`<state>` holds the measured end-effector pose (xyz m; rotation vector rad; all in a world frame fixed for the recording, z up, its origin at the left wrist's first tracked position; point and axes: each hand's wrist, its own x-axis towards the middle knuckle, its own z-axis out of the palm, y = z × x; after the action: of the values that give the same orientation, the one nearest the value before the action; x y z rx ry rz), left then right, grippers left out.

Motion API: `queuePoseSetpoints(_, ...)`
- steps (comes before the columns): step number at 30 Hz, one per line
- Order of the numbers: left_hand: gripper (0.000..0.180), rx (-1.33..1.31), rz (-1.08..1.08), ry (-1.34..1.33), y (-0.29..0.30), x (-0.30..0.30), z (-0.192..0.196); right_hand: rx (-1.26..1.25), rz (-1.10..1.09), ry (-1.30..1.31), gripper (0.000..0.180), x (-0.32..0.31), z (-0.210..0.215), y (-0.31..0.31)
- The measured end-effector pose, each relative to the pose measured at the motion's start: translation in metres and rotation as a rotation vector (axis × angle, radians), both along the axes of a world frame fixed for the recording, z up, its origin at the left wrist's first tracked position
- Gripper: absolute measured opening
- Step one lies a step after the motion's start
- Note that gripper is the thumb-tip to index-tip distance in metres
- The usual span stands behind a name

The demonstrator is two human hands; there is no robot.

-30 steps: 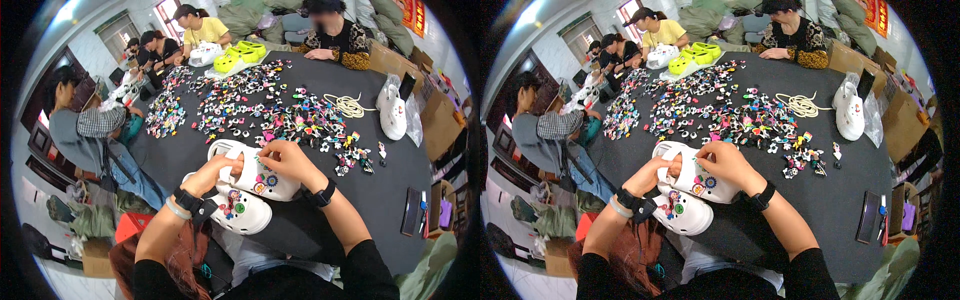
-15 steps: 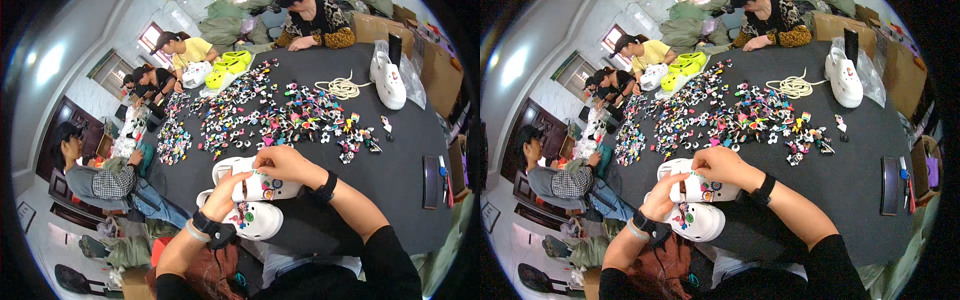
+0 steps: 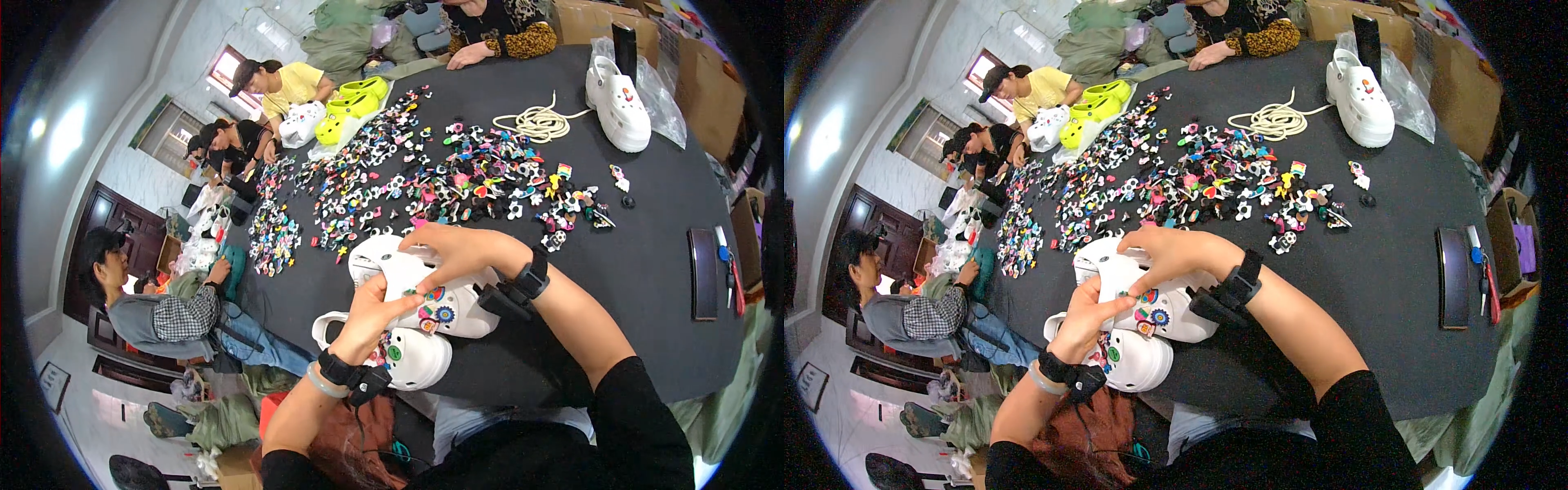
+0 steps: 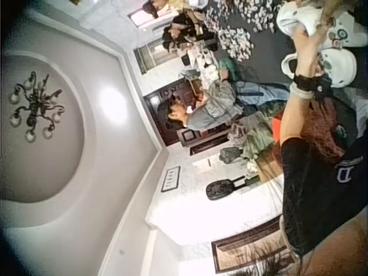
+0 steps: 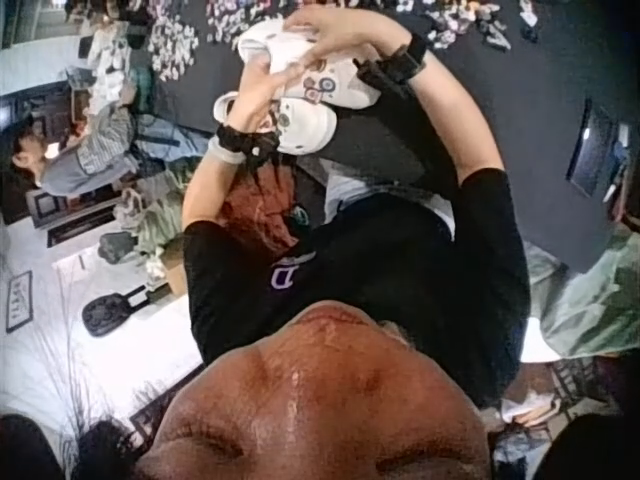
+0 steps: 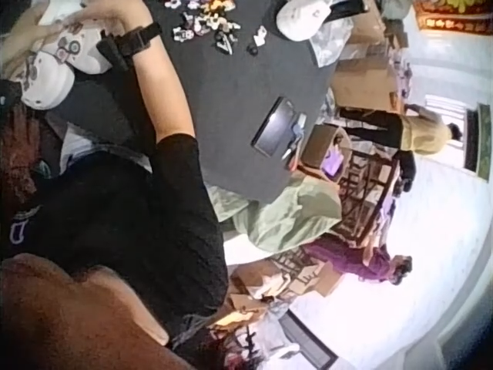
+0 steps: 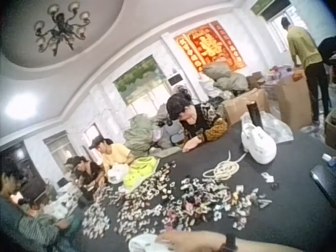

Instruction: The recorder is sorting various shoe charms and attaching them to white clogs.

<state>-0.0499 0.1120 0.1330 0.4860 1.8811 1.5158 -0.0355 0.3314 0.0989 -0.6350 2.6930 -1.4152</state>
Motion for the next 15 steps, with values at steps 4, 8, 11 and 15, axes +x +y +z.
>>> queuePoseSetpoints(4, 0.029, -0.003, 0.043, 0.004, 0.002, 0.001, -0.001, -0.085, 0.086, 0.041, 0.078, -0.006, -0.010, -0.002)
queuePoseSetpoints(8, 0.029, 0.023, 0.002, 0.036, 0.001, -0.002, -0.003, -0.088, 0.093, 0.123, 0.079, -0.007, -0.016, -0.003)
queuePoseSetpoints(11, 0.029, 0.024, -0.029, 0.018, -0.007, -0.009, -0.004, -0.043, 0.052, 0.142, 0.078, 0.001, -0.006, -0.008)
queuePoseSetpoints(15, 0.030, 0.025, -0.067, -0.041, -0.011, -0.017, -0.011, -0.036, 0.032, 0.156, 0.077, 0.006, -0.003, -0.013)
